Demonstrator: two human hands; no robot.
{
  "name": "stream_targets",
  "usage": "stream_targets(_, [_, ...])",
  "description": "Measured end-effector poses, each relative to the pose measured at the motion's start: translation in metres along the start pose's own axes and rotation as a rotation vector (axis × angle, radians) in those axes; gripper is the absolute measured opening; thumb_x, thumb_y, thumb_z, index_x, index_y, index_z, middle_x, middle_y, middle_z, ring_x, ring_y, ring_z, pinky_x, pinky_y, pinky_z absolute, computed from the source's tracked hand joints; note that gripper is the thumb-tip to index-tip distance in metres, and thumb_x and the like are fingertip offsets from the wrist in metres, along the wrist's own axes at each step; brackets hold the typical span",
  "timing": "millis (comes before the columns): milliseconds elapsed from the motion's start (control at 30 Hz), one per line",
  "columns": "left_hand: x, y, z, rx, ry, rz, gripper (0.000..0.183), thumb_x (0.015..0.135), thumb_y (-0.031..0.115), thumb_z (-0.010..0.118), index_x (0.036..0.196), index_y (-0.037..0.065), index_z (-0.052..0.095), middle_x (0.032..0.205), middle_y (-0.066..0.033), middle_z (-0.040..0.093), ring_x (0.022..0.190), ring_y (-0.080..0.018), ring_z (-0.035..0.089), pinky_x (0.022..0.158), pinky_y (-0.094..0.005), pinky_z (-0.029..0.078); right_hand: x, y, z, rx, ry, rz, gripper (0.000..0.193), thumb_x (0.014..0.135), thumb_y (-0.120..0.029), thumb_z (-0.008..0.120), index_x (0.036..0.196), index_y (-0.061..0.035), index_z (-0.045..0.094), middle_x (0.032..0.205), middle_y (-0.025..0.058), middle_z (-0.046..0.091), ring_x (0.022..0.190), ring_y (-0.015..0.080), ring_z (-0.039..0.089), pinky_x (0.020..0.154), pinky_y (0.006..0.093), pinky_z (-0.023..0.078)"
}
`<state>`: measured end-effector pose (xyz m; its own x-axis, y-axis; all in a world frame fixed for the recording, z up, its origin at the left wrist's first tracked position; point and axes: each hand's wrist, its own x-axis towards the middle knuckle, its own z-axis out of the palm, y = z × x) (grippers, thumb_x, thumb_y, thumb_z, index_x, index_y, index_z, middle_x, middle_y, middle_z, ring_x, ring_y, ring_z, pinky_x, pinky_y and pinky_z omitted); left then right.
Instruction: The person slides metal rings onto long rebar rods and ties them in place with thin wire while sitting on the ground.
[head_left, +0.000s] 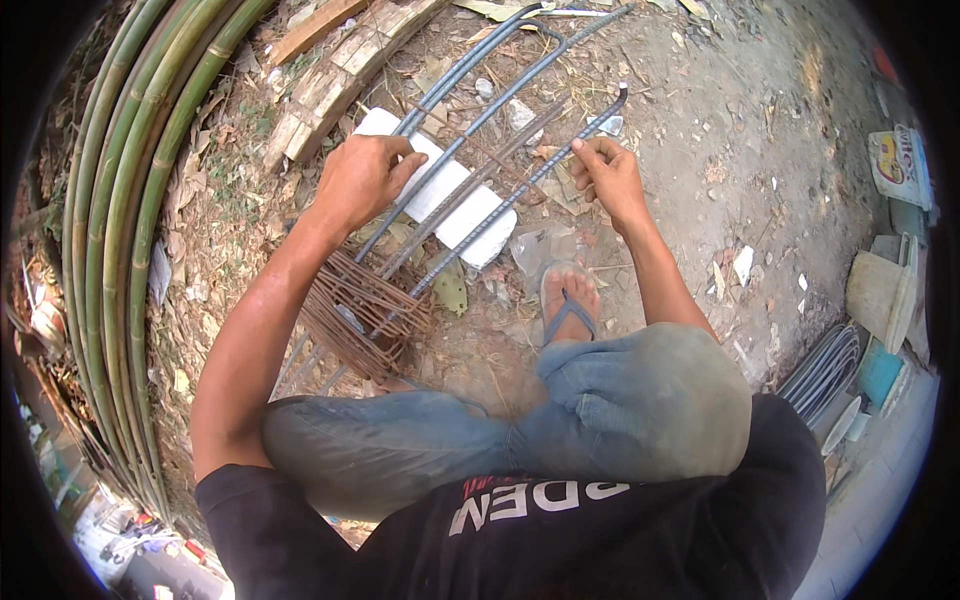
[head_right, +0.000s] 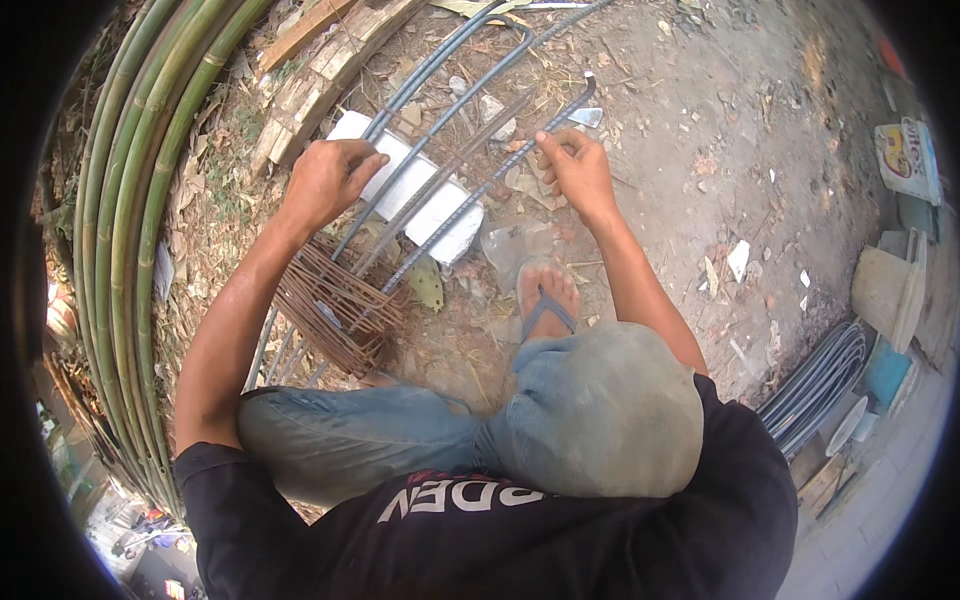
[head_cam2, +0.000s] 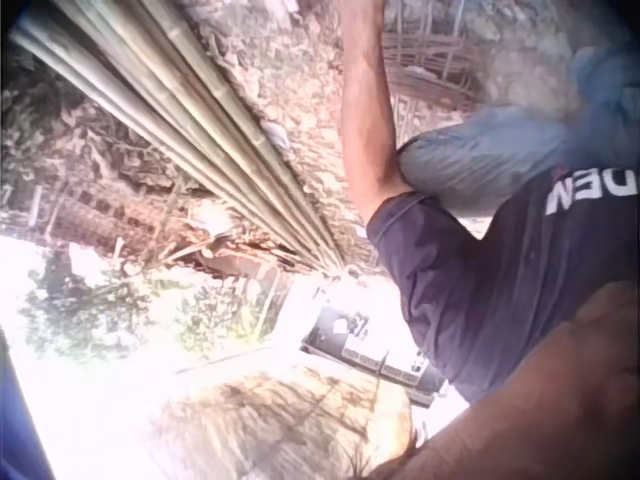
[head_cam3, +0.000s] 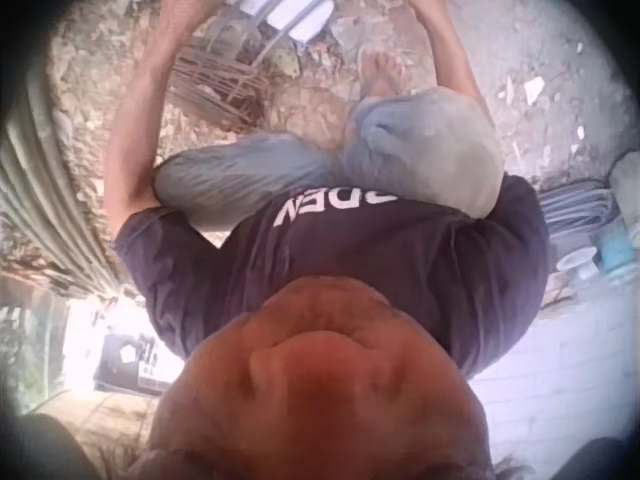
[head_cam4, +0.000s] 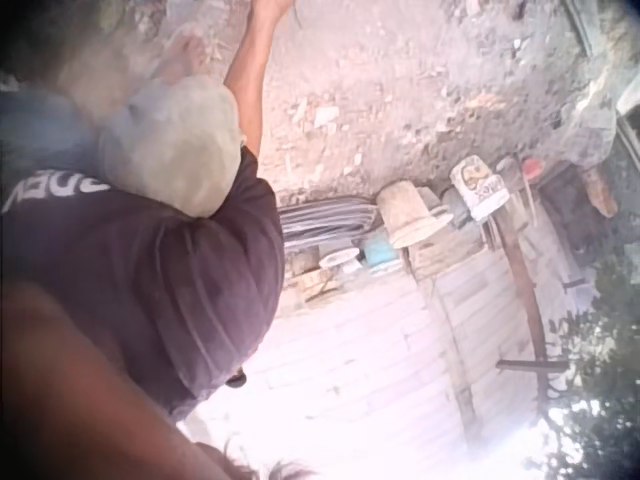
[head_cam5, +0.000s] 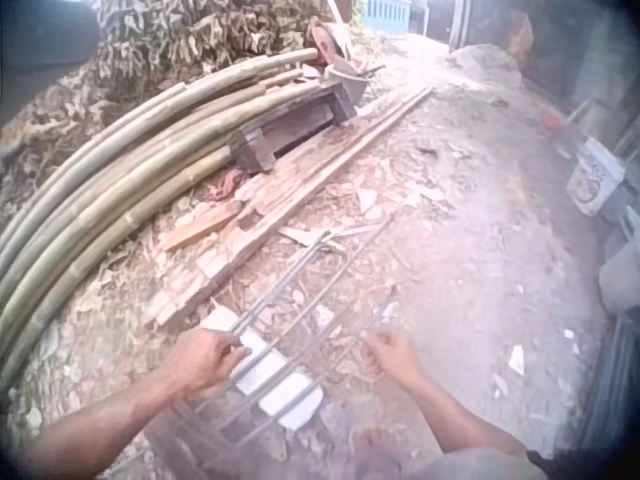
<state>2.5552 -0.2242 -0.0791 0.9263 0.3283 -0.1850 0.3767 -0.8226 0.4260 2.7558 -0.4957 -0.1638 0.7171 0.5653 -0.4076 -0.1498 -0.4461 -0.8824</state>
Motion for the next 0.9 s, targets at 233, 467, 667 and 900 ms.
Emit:
stream_targets(233, [0.020, 0.062, 0.019, -0.115, -0.103, -0.252, 0.040, 0.094, 0.035, 0.074, 0.100, -0.004, 0.076, 0.071, -0.0232, 0.070, 0.067, -0.0308, 0.070, 0.069, -0.0454, 0.054, 0.013, 0.002, 0.011, 0.348, -0.039, 0.137, 0.039, 0.100, -0.039, 0.069, 0.092, -0.0016, 0.071, 0.072, 0.0036, 0.061, 0.058, 0.0093, 0.056, 0.047, 0.0237, 0.042])
stream_targets(467, [0.033, 0.059, 0.040, -0.137, -0.219, -0.235, 0.035, 0.093, 0.031, 0.074, 0.097, -0.003, 0.079, 0.082, -0.0272, 0.073, 0.076, -0.0327, 0.073, 0.075, -0.0468, 0.055, 0.015, 0.002, 0.015, 0.340, -0.062, 0.160, 0.037, 0.101, -0.038, 0.068, 0.091, -0.0023, 0.071, 0.071, 0.0027, 0.061, 0.057, 0.0090, 0.055, 0.047, 0.0240, 0.041])
stream_targets(667, [0.049, 0.069, 0.052, -0.326, -0.413, -0.326, 0.029, 0.091, 0.025, 0.078, 0.094, -0.004, 0.077, 0.075, -0.0192, 0.072, 0.072, -0.0275, 0.070, 0.072, -0.0447, 0.052, 0.021, 0.008, 0.010, 0.300, -0.103, 0.161, 0.038, 0.099, -0.040, 0.071, 0.091, -0.0019, 0.071, 0.073, 0.0041, 0.064, 0.059, 0.0097, 0.057, 0.049, 0.0254, 0.042])
stream_targets(900, [0.055, 0.037, 0.055, -0.473, -0.514, -0.350, 0.023, 0.091, 0.026, 0.080, 0.088, 0.003, 0.078, 0.065, -0.0020, 0.063, 0.060, -0.0136, 0.054, 0.058, -0.0343, 0.043, 0.019, 0.010, 0.007, 0.311, -0.190, 0.166, 0.036, 0.098, -0.040, 0.072, 0.093, -0.0035, 0.073, 0.075, 0.0033, 0.066, 0.062, 0.0089, 0.058, 0.052, 0.0250, 0.043])
